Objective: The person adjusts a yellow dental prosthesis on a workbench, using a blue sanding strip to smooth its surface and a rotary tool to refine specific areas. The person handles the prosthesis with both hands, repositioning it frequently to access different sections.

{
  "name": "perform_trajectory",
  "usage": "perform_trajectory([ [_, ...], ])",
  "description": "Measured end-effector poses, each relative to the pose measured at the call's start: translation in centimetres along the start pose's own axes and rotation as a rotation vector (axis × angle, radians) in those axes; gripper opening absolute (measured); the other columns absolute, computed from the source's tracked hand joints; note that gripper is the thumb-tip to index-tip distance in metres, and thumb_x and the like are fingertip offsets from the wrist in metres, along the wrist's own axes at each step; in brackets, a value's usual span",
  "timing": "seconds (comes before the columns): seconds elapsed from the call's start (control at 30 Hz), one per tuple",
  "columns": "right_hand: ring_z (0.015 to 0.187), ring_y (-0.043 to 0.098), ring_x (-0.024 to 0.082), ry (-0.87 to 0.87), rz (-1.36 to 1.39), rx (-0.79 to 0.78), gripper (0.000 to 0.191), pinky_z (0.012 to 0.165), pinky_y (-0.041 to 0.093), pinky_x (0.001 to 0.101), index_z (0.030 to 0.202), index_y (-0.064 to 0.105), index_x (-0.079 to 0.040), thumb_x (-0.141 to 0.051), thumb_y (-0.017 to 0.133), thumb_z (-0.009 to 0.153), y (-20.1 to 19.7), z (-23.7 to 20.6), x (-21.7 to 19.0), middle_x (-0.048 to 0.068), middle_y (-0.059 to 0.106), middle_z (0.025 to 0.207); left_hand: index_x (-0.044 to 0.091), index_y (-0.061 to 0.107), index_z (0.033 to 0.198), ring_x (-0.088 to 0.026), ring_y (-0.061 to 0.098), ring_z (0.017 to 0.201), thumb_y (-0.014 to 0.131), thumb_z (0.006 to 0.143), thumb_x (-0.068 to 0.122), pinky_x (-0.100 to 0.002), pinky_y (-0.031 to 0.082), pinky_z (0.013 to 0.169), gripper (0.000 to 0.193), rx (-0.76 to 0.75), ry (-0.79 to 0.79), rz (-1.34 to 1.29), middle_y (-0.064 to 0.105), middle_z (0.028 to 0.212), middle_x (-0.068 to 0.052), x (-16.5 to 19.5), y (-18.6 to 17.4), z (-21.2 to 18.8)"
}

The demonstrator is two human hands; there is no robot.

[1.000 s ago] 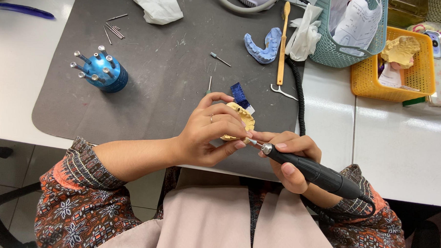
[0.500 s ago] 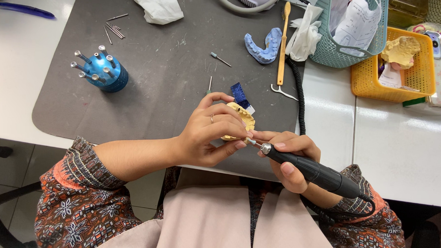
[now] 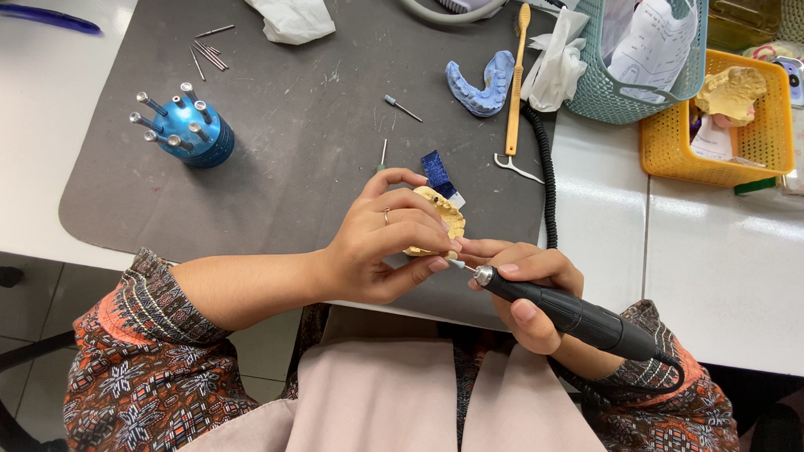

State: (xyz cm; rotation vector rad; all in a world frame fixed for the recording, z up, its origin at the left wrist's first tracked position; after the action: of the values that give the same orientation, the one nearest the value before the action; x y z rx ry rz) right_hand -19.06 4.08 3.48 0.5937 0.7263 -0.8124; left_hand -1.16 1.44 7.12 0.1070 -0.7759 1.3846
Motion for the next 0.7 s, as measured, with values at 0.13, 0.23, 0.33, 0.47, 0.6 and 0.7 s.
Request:
perform_trajectory([
  [0.13, 0.136, 0.058, 0.047, -0.001, 0.005, -0.003, 0.027, 0.12, 0.047, 0.0638, 0.127, 0.054, 0.001, -0.012, 0.054, 0.103, 0.03, 0.09, 0.1, 0.025, 0.066, 0.107, 0.016, 0.068, 0.106, -0.016, 0.068, 0.104, 0.08, 0.094, 0.015, -0.05, 0.041, 0.113, 0.017, -0.002, -0.004, 0.002, 0.072, 0.1, 0.006, -0.07, 0.01, 0.05],
  [0.23, 0.136, 0.058, 0.047, -0.006, 0.01, -0.006, 0.027, 0.12, 0.048, 0.0637, 0.127, 0.054, 0.001, -0.011, 0.054, 0.103, 0.06, 0.13, -0.02, 0.024, 0.066, 0.107, 0.016, 0.068, 0.106, -0.016, 0.068, 0.105, 0.08, 0.094, 0.015, -0.051, 0.04, 0.113, 0.017, 0.0, -0.003, 0.005, 0.072, 0.1, 0.006, -0.05, 0.0, 0.06],
  [0.33, 0.137, 0.058, 0.047, 0.006, -0.007, -0.001, 0.027, 0.116, 0.047, 0.0603, 0.127, 0.054, 0.001, -0.011, 0.054, 0.103, 0.04, 0.18, 0.0, 0.025, 0.067, 0.108, 0.016, 0.068, 0.106, -0.016, 0.068, 0.104, 0.08, 0.094, 0.015, -0.051, 0.04, 0.113, 0.017, -0.004, -0.007, 0.007, 0.072, 0.1, 0.006, -0.02, 0.03, 0.03],
  [0.47, 0.138, 0.057, 0.047, 0.007, 0.023, -0.008, 0.027, 0.118, 0.047, 0.0621, 0.127, 0.054, 0.001, -0.011, 0.053, 0.103, 0.19, 0.22, -0.04, 0.024, 0.067, 0.108, 0.017, 0.068, 0.106, -0.016, 0.068, 0.104, 0.08, 0.094, 0.015, -0.051, 0.04, 0.114, 0.017, -0.003, -0.013, -0.001, 0.072, 0.1, 0.006, -0.08, 0.03, 0.03],
  [0.6, 0.138, 0.057, 0.047, 0.001, 0.016, -0.01, 0.027, 0.119, 0.046, 0.0619, 0.127, 0.053, 0.0, -0.012, 0.053, 0.103, 0.16, 0.16, -0.06, 0.024, 0.067, 0.108, 0.017, 0.068, 0.105, -0.016, 0.068, 0.105, 0.08, 0.095, 0.015, -0.05, 0.04, 0.114, 0.017, 0.011, -0.025, -0.011, 0.072, 0.101, 0.007, -0.18, 0.01, -0.13],
  [0.7, 0.131, 0.061, 0.044, -0.023, 0.029, 0.015, 0.026, 0.119, 0.045, 0.0618, 0.128, 0.053, 0.0, -0.012, 0.052, 0.105, -0.03, 0.08, -0.06, 0.024, 0.067, 0.109, 0.016, 0.068, 0.105, -0.016, 0.068, 0.105, 0.079, 0.095, 0.016, -0.05, 0.04, 0.115, 0.016, 0.019, -0.031, -0.029, 0.073, 0.101, 0.006, -0.34, 0.06, -0.21],
])
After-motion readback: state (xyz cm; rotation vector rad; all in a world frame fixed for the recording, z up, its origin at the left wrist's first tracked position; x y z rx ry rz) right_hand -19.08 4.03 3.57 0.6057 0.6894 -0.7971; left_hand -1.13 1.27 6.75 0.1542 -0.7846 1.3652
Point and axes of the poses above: each hand's wrist, its own z-axis towards the middle knuckle, its own y-axis out of the palm, x = y × z, the point moved 9 cm from there along z, towards the middle knuckle
